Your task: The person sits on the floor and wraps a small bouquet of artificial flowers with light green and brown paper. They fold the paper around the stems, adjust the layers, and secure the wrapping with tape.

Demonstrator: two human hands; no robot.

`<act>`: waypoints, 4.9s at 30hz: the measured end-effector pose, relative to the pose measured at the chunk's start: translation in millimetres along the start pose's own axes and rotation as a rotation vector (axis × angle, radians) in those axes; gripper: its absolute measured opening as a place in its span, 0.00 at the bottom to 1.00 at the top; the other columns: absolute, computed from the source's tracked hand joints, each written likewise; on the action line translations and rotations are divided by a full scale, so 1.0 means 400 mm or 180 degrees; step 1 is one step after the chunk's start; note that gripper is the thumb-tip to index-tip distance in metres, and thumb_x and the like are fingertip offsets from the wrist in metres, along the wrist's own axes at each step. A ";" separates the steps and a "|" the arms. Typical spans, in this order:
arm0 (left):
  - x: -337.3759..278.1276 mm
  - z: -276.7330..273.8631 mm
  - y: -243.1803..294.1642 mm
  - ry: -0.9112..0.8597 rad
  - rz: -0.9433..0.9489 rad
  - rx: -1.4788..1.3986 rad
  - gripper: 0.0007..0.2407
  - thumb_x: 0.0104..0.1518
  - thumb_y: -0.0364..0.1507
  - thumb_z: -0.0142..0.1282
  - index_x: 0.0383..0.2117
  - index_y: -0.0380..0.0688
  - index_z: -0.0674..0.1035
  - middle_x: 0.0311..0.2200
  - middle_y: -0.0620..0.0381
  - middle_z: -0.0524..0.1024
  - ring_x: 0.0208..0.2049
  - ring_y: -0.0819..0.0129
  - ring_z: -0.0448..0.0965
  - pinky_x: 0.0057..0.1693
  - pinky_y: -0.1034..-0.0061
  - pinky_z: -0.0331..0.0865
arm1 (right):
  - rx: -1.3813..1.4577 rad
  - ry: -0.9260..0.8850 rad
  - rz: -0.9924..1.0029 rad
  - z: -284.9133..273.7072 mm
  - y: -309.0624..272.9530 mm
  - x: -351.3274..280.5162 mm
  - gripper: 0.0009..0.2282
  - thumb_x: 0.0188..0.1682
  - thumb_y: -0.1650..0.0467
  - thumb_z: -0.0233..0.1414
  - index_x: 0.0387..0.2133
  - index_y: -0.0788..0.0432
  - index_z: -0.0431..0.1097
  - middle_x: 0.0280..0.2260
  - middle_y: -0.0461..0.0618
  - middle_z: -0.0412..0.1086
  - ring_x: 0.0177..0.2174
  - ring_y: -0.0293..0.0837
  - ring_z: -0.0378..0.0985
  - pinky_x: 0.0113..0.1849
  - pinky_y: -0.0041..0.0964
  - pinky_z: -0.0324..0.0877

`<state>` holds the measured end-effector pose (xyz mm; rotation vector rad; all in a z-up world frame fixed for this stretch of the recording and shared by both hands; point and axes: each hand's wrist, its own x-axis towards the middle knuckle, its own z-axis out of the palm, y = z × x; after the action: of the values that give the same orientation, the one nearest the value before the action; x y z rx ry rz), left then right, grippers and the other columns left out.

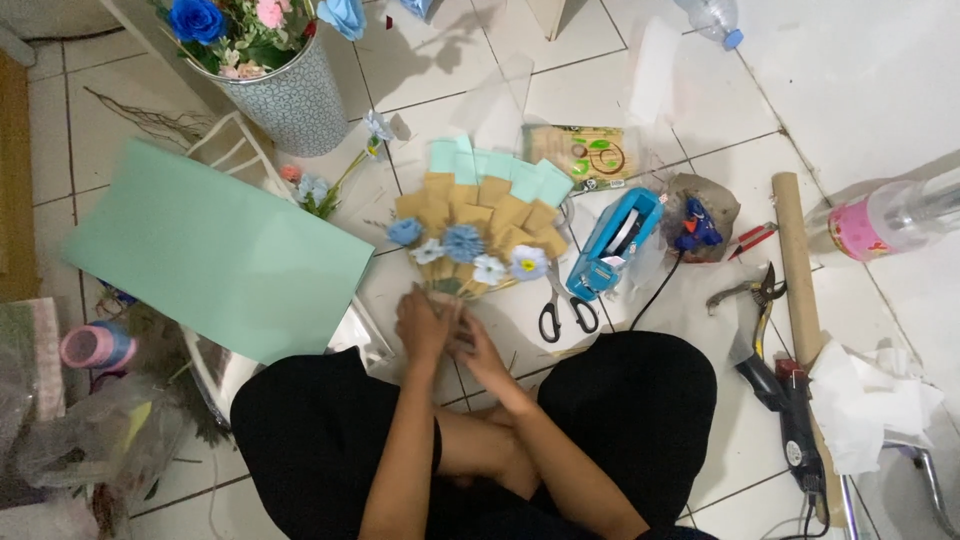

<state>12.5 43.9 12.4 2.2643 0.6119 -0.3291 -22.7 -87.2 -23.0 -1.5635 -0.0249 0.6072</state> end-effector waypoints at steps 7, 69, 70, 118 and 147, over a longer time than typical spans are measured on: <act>0.010 0.000 -0.032 -0.0191 -0.0087 0.0629 0.53 0.46 0.46 0.70 0.71 0.33 0.42 0.69 0.37 0.48 0.71 0.45 0.42 0.66 0.32 0.47 | -0.0621 -0.0196 0.0060 -0.103 -0.066 -0.014 0.15 0.54 0.74 0.48 0.54 0.66 0.69 0.57 0.70 0.64 0.58 0.68 0.64 0.55 0.61 0.64; 0.009 0.126 -0.015 -0.0432 -0.0647 -0.3319 0.36 0.61 0.30 0.59 0.71 0.36 0.49 0.70 0.40 0.51 0.72 0.51 0.49 0.73 0.57 0.50 | 0.0359 0.0857 0.0476 -0.084 -0.108 -0.016 0.28 0.54 0.69 0.51 0.67 0.64 0.49 0.64 0.74 0.50 0.64 0.72 0.48 0.62 0.63 0.47; 0.016 0.149 -0.043 -0.0437 -0.0653 -0.3315 0.36 0.61 0.30 0.59 0.71 0.36 0.49 0.70 0.40 0.51 0.72 0.51 0.49 0.73 0.57 0.50 | 0.0362 0.0861 0.0483 -0.083 -0.091 -0.008 0.28 0.54 0.69 0.51 0.67 0.64 0.49 0.64 0.74 0.50 0.64 0.72 0.48 0.62 0.63 0.47; -0.072 0.105 0.013 -0.0242 -0.0574 -0.2078 0.32 0.58 0.45 0.60 0.63 0.34 0.66 0.57 0.37 0.69 0.63 0.45 0.68 0.64 0.51 0.64 | 0.0352 0.0847 0.0565 -0.042 -0.151 -0.037 0.28 0.56 0.67 0.48 0.68 0.62 0.48 0.66 0.69 0.48 0.64 0.67 0.50 0.62 0.60 0.48; 0.009 0.214 -0.105 -0.0126 -0.0025 -0.1531 0.28 0.58 0.41 0.63 0.56 0.26 0.72 0.51 0.30 0.74 0.57 0.36 0.72 0.61 0.42 0.65 | 0.1168 0.3349 -0.0318 -0.293 -0.007 -0.091 0.09 0.46 0.75 0.56 0.39 0.63 0.78 0.24 0.46 0.68 0.18 0.32 0.60 0.21 0.24 0.59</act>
<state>-10.4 7.9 -73.2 1.7911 0.6051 -0.2028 -7.2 -208.6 -12.1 -1.3450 0.7519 -0.3279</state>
